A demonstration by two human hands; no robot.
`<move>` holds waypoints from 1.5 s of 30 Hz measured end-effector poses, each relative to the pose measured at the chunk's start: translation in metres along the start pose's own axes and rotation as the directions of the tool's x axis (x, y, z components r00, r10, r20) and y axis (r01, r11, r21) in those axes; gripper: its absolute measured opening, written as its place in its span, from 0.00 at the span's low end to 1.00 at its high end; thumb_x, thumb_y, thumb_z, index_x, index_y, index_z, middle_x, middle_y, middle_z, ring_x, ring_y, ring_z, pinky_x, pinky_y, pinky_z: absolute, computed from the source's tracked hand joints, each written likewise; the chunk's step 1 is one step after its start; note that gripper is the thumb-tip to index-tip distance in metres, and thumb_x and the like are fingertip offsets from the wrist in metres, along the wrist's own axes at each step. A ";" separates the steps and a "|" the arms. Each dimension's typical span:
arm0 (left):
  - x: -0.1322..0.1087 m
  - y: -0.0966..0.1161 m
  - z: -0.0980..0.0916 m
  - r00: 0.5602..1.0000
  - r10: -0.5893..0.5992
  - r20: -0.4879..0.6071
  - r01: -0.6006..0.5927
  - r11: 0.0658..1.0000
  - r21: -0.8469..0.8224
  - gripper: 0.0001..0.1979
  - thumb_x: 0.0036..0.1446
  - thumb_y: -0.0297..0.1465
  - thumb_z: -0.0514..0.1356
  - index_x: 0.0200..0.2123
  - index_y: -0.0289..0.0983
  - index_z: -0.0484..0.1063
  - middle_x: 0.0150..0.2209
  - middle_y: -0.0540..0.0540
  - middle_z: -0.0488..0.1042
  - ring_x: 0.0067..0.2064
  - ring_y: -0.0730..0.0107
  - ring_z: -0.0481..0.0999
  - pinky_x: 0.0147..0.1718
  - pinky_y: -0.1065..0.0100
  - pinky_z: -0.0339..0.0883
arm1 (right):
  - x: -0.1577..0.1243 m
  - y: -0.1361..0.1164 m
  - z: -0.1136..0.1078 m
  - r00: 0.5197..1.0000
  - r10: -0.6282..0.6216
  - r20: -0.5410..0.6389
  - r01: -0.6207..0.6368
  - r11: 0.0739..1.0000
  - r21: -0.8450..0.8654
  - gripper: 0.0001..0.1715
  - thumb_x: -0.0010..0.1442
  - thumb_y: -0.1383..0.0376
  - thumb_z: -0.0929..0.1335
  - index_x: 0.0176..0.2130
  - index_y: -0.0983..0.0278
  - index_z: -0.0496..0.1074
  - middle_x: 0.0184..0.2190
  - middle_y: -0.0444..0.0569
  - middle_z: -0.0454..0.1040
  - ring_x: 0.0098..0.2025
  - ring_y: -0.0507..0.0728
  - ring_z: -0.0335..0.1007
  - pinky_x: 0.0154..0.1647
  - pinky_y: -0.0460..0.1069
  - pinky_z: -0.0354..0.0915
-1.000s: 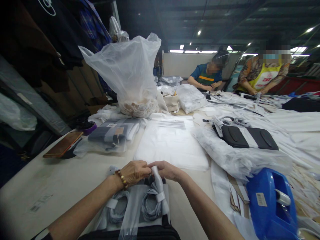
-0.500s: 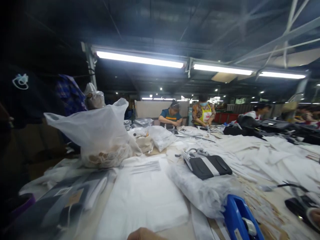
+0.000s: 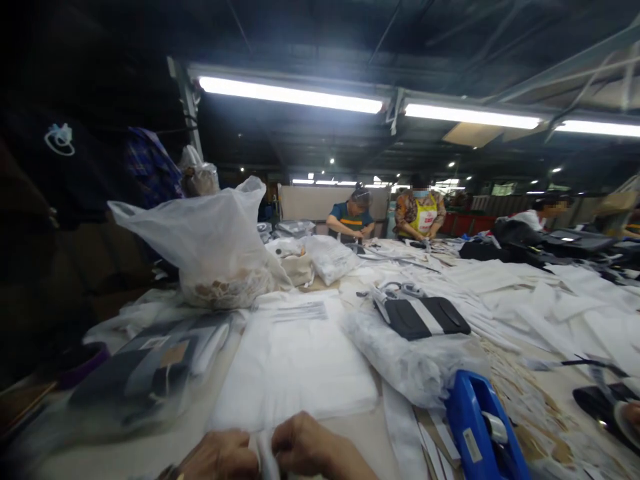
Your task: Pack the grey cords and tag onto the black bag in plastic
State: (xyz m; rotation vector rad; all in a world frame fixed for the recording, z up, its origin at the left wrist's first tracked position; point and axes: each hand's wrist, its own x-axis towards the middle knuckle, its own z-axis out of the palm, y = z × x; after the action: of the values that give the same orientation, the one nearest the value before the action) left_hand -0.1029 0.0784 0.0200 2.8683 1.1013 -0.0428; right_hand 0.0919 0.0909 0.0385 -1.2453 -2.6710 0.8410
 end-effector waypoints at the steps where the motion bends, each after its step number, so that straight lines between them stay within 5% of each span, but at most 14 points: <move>1: -0.002 0.003 -0.006 1.000 -0.010 0.015 0.011 1.000 -0.005 0.03 0.48 0.28 0.61 0.29 0.43 0.71 0.28 0.54 0.72 0.27 0.73 0.70 0.20 0.75 0.53 | 0.001 0.002 0.003 1.000 -0.015 0.018 0.016 1.000 -0.027 0.07 0.54 0.71 0.68 0.25 0.65 0.73 0.21 0.39 0.68 0.26 0.49 0.64 0.26 0.42 0.57; 8: -0.006 0.005 -0.016 0.995 0.028 0.098 -0.027 1.000 -0.016 0.07 0.55 0.22 0.54 0.34 0.38 0.68 0.32 0.46 0.71 0.34 0.67 0.70 0.31 0.69 0.63 | -0.005 0.010 0.013 0.995 -0.064 0.076 0.078 0.977 -0.201 0.16 0.61 0.74 0.58 0.32 0.67 0.73 0.32 0.52 0.72 0.36 0.55 0.64 0.42 0.49 0.56; 20: -0.006 0.013 -0.021 0.986 0.152 0.075 -0.160 0.980 0.122 0.07 0.61 0.27 0.51 0.39 0.37 0.69 0.30 0.43 0.72 0.30 0.62 0.72 0.21 0.68 0.57 | -0.017 -0.005 0.001 0.982 0.138 0.126 -0.076 0.911 -0.405 0.19 0.54 0.78 0.58 0.33 0.67 0.75 0.32 0.55 0.76 0.35 0.55 0.70 0.33 0.47 0.56; 29: 0.032 0.026 -0.012 0.990 0.138 0.015 -0.135 0.983 -0.126 0.03 0.55 0.24 0.57 0.32 0.37 0.70 0.29 0.44 0.73 0.32 0.62 0.73 0.24 0.68 0.62 | -0.036 0.019 0.017 0.954 0.280 0.107 -0.220 0.895 -0.387 0.16 0.50 0.78 0.61 0.29 0.69 0.76 0.30 0.58 0.77 0.33 0.60 0.74 0.30 0.48 0.57; 32: 0.032 0.014 -0.022 0.999 0.042 -0.033 -0.050 0.956 -0.288 0.08 0.47 0.23 0.64 0.33 0.38 0.71 0.33 0.45 0.75 0.37 0.63 0.73 0.33 0.67 0.66 | -0.044 0.020 0.012 0.955 0.291 0.055 -0.259 0.912 -0.319 0.15 0.52 0.76 0.61 0.30 0.66 0.76 0.30 0.55 0.77 0.33 0.59 0.74 0.31 0.47 0.61; 34: 0.016 -0.001 -0.035 0.991 -0.097 -0.096 0.051 0.916 -0.397 0.17 0.44 0.25 0.67 0.39 0.39 0.71 0.42 0.45 0.74 0.45 0.63 0.71 0.43 0.67 0.65 | -0.054 0.020 0.010 0.960 0.281 -0.014 -0.275 0.924 -0.264 0.17 0.56 0.72 0.60 0.39 0.65 0.75 0.40 0.54 0.76 0.40 0.57 0.73 0.38 0.47 0.64; 37: -0.029 -0.018 -0.048 0.870 -0.463 -0.168 0.313 0.782 -0.539 0.14 0.53 0.32 0.58 0.43 0.35 0.67 0.43 0.41 0.72 0.43 0.63 0.71 0.42 0.64 0.64 | -0.075 0.019 0.015 0.927 0.248 -0.283 -0.273 0.961 -0.052 0.20 0.61 0.64 0.59 0.51 0.64 0.68 0.49 0.54 0.70 0.46 0.56 0.71 0.44 0.47 0.65; 40: -0.076 -0.009 -0.038 0.700 -0.710 -0.079 0.497 0.564 -0.660 0.14 0.56 0.40 0.49 0.30 0.35 0.65 0.26 0.46 0.70 0.29 0.65 0.69 0.30 0.64 0.62 | -0.091 0.011 0.034 0.825 0.275 -0.493 -0.188 0.957 0.220 0.20 0.62 0.56 0.59 0.46 0.62 0.70 0.40 0.51 0.75 0.40 0.56 0.73 0.40 0.48 0.68; 45: -0.103 0.039 0.001 0.674 -0.719 0.166 0.515 0.297 -0.804 0.19 0.50 0.47 0.50 0.32 0.36 0.65 0.21 0.51 0.67 0.25 0.68 0.67 0.24 0.69 0.59 | -0.097 -0.006 0.068 0.817 0.306 -0.489 -0.133 0.925 0.357 0.22 0.62 0.53 0.58 0.50 0.59 0.68 0.45 0.51 0.73 0.47 0.56 0.71 0.46 0.48 0.68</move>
State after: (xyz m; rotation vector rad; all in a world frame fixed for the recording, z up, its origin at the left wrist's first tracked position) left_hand -0.1535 -0.0196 0.0261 1.4958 1.6618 0.6132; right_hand 0.1325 -0.0134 -0.0009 -1.4634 -1.8965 0.7501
